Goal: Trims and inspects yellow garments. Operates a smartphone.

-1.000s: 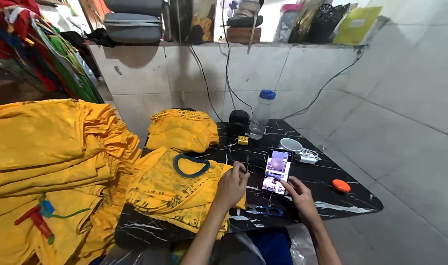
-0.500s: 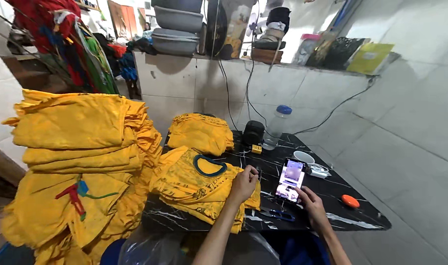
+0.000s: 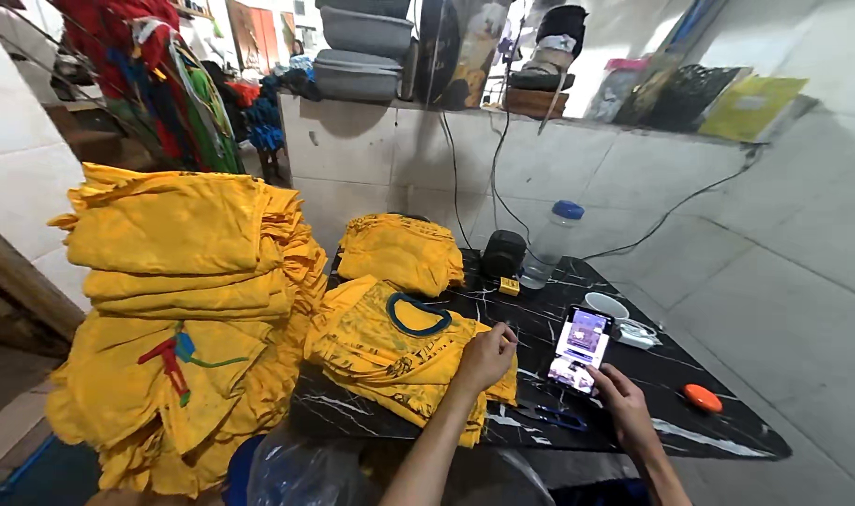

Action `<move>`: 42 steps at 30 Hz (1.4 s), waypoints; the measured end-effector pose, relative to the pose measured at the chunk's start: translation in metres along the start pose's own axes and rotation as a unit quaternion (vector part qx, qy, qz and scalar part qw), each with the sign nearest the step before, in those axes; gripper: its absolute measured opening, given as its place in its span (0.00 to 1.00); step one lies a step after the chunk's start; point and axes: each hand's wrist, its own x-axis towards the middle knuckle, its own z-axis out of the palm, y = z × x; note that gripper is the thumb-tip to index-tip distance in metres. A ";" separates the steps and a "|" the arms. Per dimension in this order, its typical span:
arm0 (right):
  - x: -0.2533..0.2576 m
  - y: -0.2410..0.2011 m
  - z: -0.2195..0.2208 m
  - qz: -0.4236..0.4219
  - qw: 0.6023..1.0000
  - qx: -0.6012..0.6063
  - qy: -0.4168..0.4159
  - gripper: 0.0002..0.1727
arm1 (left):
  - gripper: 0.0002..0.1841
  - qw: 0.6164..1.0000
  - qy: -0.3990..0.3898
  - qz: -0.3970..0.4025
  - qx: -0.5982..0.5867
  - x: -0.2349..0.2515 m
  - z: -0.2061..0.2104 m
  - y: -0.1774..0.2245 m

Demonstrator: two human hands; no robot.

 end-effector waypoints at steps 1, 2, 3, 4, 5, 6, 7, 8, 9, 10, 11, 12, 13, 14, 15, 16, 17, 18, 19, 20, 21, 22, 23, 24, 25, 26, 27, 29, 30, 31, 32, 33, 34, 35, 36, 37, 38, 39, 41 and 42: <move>0.000 -0.001 0.000 -0.002 1.000 -0.004 0.002 0.16 | 0.16 1.000 -0.005 -0.002 0.003 0.000 0.000 0.001; -0.001 -0.002 0.000 -0.003 1.000 -0.010 0.002 0.16 | 0.16 1.000 -0.012 -0.004 0.008 0.000 0.001 0.002; -0.002 -0.004 0.000 -0.006 1.000 -0.012 0.001 0.15 | 0.16 1.000 -0.017 -0.005 0.018 0.000 0.002 0.003; -0.002 -0.005 0.001 -0.008 1.000 -0.010 -0.002 0.15 | 0.16 0.999 -0.021 0.000 0.034 0.000 0.002 0.003; -0.003 -0.005 0.001 -0.010 1.000 -0.008 -0.002 0.14 | 0.16 0.998 -0.025 0.009 0.055 0.001 0.004 0.004; -0.003 -0.006 0.001 -0.013 1.000 -0.006 -0.002 0.15 | 0.16 0.996 -0.026 0.023 0.077 0.001 0.006 0.004; -0.003 -0.006 0.000 -0.012 1.000 -0.003 -0.005 0.16 | 0.16 0.994 -0.023 0.042 0.101 0.001 0.009 0.005; -0.003 -0.006 -0.001 -0.009 1.000 -0.005 -0.004 0.17 | 0.16 0.991 -0.017 0.061 0.122 0.001 0.012 0.005; -0.003 -0.006 0.000 -0.004 1.000 -0.005 -0.003 0.18 | 0.18 0.986 -0.011 0.077 0.144 0.002 0.014 0.004; -0.003 -0.006 0.000 0.000 1.000 -0.005 -0.003 0.18 | 0.20 0.982 -0.004 0.091 0.163 0.003 0.017 0.004; -0.004 -0.006 0.000 0.005 1.000 -0.005 -0.003 0.18 | 0.22 0.978 0.004 0.105 0.179 0.003 0.019 0.003; -0.005 -0.005 -0.001 0.011 1.000 -0.005 -0.004 0.18 | 0.22 0.974 0.009 0.120 0.192 0.002 0.021 0.003; -0.005 -0.005 -0.001 0.014 1.000 -0.005 -0.005 0.18 | 0.23 0.970 0.010 0.134 0.204 0.002 0.022 0.003; -0.004 -0.005 -0.001 0.013 1.000 -0.005 -0.003 0.17 | 0.22 0.965 0.008 0.148 0.217 0.002 0.023 0.003; -0.005 -0.007 -0.001 0.013 1.000 -0.005 -0.001 0.16 | 0.22 0.961 0.005 0.162 0.226 0.002 0.025 0.004; -0.005 -0.008 0.000 0.013 1.000 -0.005 -0.001 0.16 | 0.21 0.957 0.001 0.176 0.233 0.002 0.026 0.004; -0.005 -0.009 0.000 0.014 1.000 -0.002 -0.001 0.16 | 0.20 0.953 -0.004 0.189 0.239 0.002 0.028 0.004; -0.006 -0.011 0.001 0.014 1.000 0.000 0.000 0.16 | 0.20 0.948 -0.005 0.203 0.246 0.001 0.029 0.004; -0.008 -0.012 0.002 0.015 1.000 0.001 0.000 0.15 | 0.20 0.942 -0.004 0.219 0.253 0.000 0.031 0.003; -0.009 -0.012 0.002 0.017 1.000 0.002 0.000 0.15 | 0.19 0.937 -0.003 0.230 0.261 -0.001 0.033 0.002; -0.010 -0.013 0.003 0.018 1.000 0.004 0.000 0.15 | 0.19 0.934 -0.003 0.238 0.265 -0.001 0.034 0.001; -0.010 -0.013 0.003 0.017 1.000 0.005 0.000 0.15 | 0.20 0.933 -0.005 0.242 0.268 -0.001 0.035 0.001; -0.009 -0.012 0.003 0.014 1.000 0.007 -0.002 0.15 | 0.20 0.932 -0.007 0.244 0.269 0.000 0.035 0.002; -0.009 -0.012 0.003 0.012 1.000 0.007 -0.004 0.16 | 0.19 0.932 -0.010 0.245 0.268 0.000 0.036 0.002; -0.009 -0.011 0.003 0.010 1.000 0.008 -0.007 0.17 | 0.19 0.932 -0.012 0.247 0.267 -0.001 0.036 0.002; -0.010 -0.011 0.003 0.009 1.000 0.005 -0.009 0.17 | 0.19 0.931 -0.015 0.247 0.268 -0.001 0.036 0.002; -0.011 -0.010 0.003 0.009 1.000 0.003 -0.009 0.18 | 0.19 0.930 -0.017 0.249 0.269 -0.002 0.036 0.002; -0.011 -0.010 0.003 0.006 1.000 0.003 -0.009 0.18 | 0.19 0.929 -0.022 0.252 0.268 -0.003 0.036 0.002; -0.012 -0.010 0.003 0.006 1.000 0.003 -0.008 0.18 | 0.19 0.930 -0.023 0.254 0.265 -0.003 0.036 0.003; -0.012 -0.010 0.003 0.006 1.000 0.003 -0.009 0.19 | 0.18 0.931 -0.022 0.258 0.259 -0.003 0.037 0.002; -0.012 -0.009 0.002 0.006 1.000 0.002 -0.010 0.20 | 0.18 0.931 -0.020 0.261 0.254 -0.004 0.037 0.002; -0.012 -0.009 0.002 0.005 1.000 0.004 -0.011 0.20 | 0.18 0.932 -0.020 0.261 0.250 -0.004 0.037 0.002; -0.013 -0.009 0.001 0.005 1.000 0.008 -0.012 0.21 | 0.18 0.932 -0.023 0.259 0.251 -0.004 0.037 0.002; -0.013 -0.008 0.000 0.006 1.000 0.014 -0.012 0.22 | 0.18 0.931 -0.024 0.260 0.255 -0.004 0.038 0.001; -0.014 -0.008 0.000 0.009 1.000 0.019 -0.013 0.22 | 0.18 0.930 -0.025 0.260 0.257 -0.005 0.039 0.001; -0.014 -0.008 -0.001 0.013 1.000 0.021 -0.016 0.22 | 0.18 0.929 -0.025 0.261 0.259 -0.006 0.039 0.001; -0.014 -0.007 -0.001 0.016 0.999 0.024 -0.020 0.22 | 0.18 0.929 -0.028 0.261 0.263 -0.006 0.039 0.001; -0.013 -0.007 -0.001 0.017 0.999 0.027 -0.023 0.22 | 0.18 0.928 -0.032 0.257 0.268 -0.006 0.039 0.002; -0.011 -0.008 -0.002 0.020 0.999 0.026 -0.026 0.23 | 0.18 0.926 -0.031 0.252 0.280 -0.006 0.038 0.003; -0.011 -0.009 -0.002 0.020 0.999 0.022 -0.029 0.23 | 0.18 0.925 -0.029 0.252 0.283 -0.006 0.038 0.004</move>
